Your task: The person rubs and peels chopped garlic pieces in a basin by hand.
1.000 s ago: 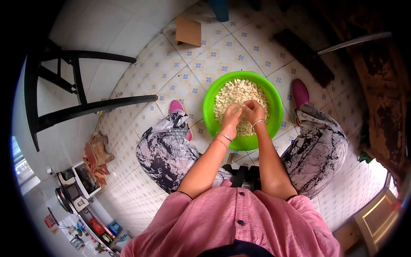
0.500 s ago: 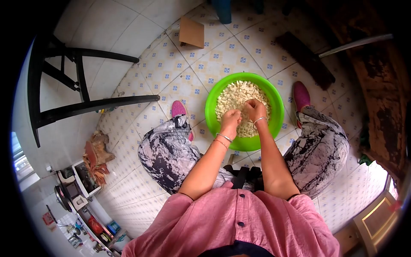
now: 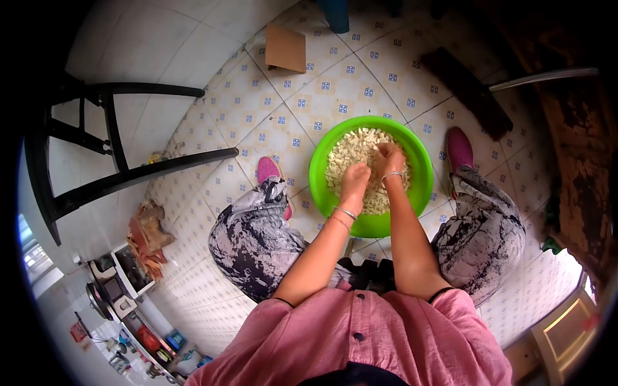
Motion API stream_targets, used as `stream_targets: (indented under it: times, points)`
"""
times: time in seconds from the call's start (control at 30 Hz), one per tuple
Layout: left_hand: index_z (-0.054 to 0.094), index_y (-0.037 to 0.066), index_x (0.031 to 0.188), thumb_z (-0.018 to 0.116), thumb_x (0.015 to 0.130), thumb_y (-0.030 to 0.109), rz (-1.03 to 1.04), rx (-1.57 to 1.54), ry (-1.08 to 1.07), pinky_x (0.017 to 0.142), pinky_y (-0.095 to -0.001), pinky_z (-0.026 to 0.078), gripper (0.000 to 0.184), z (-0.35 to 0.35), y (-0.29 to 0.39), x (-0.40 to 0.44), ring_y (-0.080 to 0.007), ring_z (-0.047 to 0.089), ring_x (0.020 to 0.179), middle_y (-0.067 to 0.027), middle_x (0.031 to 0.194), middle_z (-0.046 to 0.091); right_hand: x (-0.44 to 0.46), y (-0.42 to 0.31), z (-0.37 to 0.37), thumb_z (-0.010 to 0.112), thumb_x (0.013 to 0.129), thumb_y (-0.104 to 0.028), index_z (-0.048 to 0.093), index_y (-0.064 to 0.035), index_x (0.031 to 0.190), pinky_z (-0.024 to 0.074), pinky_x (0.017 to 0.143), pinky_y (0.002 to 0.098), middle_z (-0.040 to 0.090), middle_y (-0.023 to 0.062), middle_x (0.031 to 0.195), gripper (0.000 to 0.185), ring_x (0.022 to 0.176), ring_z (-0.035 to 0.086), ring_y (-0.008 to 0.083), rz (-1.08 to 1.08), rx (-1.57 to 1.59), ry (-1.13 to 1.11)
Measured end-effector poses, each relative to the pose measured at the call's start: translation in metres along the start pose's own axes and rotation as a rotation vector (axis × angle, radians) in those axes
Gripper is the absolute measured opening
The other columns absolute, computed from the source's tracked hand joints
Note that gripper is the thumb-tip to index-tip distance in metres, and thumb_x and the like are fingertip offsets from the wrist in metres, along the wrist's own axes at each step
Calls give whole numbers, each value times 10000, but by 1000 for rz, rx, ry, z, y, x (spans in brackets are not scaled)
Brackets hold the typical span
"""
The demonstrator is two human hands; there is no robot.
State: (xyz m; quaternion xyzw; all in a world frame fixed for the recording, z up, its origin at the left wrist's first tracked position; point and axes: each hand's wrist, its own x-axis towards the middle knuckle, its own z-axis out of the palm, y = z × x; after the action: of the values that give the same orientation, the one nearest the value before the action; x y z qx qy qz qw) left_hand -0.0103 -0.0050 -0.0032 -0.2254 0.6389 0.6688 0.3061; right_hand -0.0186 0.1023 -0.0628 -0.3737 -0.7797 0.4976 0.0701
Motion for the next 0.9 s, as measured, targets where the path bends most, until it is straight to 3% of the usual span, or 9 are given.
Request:
stream_targets:
  times: [0.1,0.2,0.33,0.4,0.47,0.6,0.7,0.77,0.9]
  points:
    - [506,57,1010,575,836,158,28,-59,29,645,-224,407,213,-4,3,10,-90,479,764,-26,907,528,-16,-19,-2,663,723,-104,640,-4,896,493,616,271,650,109,751,201,666,614,138,-68,44,-183]
    - [522,45,911,570,846,180,117,-74,65,582,-216,395,157,-9,9,15,-81,482,685,-10,801,538,-35,-42,-12,643,747,-99,637,-5,926,496,638,267,648,121,762,202,683,615,143,-33,192,-312]
    - [556,37,838,546,858,158,49,-129,-45,579,-207,393,123,-21,11,12,-77,475,655,-1,746,535,-49,-40,-13,635,757,-102,627,28,898,493,583,253,647,117,755,192,652,612,134,-196,222,-288]
    - [565,36,821,538,862,149,49,-100,-41,583,-207,396,123,-26,4,15,-76,474,650,1,735,533,-53,-45,-17,636,754,-102,625,37,896,488,578,248,643,100,744,200,639,600,119,-115,246,-305]
    - [563,30,861,527,864,137,20,-126,-153,607,-210,414,113,-33,-5,20,-85,493,670,-8,769,540,-54,-54,-25,636,752,-100,625,34,923,488,611,250,639,88,738,217,642,590,113,143,277,-389]
    - [553,14,917,513,858,101,-68,-191,-197,634,-205,425,113,-24,15,2,-86,500,681,-9,790,538,-41,-11,-11,635,754,-109,629,11,947,483,603,247,634,75,728,227,617,579,108,78,346,-315]
    - [524,-14,1050,501,849,74,-38,27,-81,748,-247,436,220,-34,0,23,-143,539,838,-71,947,564,-19,-10,-24,628,763,-171,611,-19,1014,487,657,297,651,147,839,295,736,628,187,79,225,-109]
    - [497,-16,1144,548,819,78,136,229,136,829,-272,419,342,-39,0,30,-200,543,968,-110,1068,565,-3,6,-23,609,787,-194,602,-19,1033,478,687,291,652,121,857,301,757,617,181,62,189,-89]
    - [444,-12,1207,533,835,125,152,446,297,942,-308,340,406,-42,10,56,-242,442,1134,-141,1229,473,19,0,-26,452,880,-348,535,-1,1132,410,856,294,595,127,1067,437,972,559,201,96,140,-151]
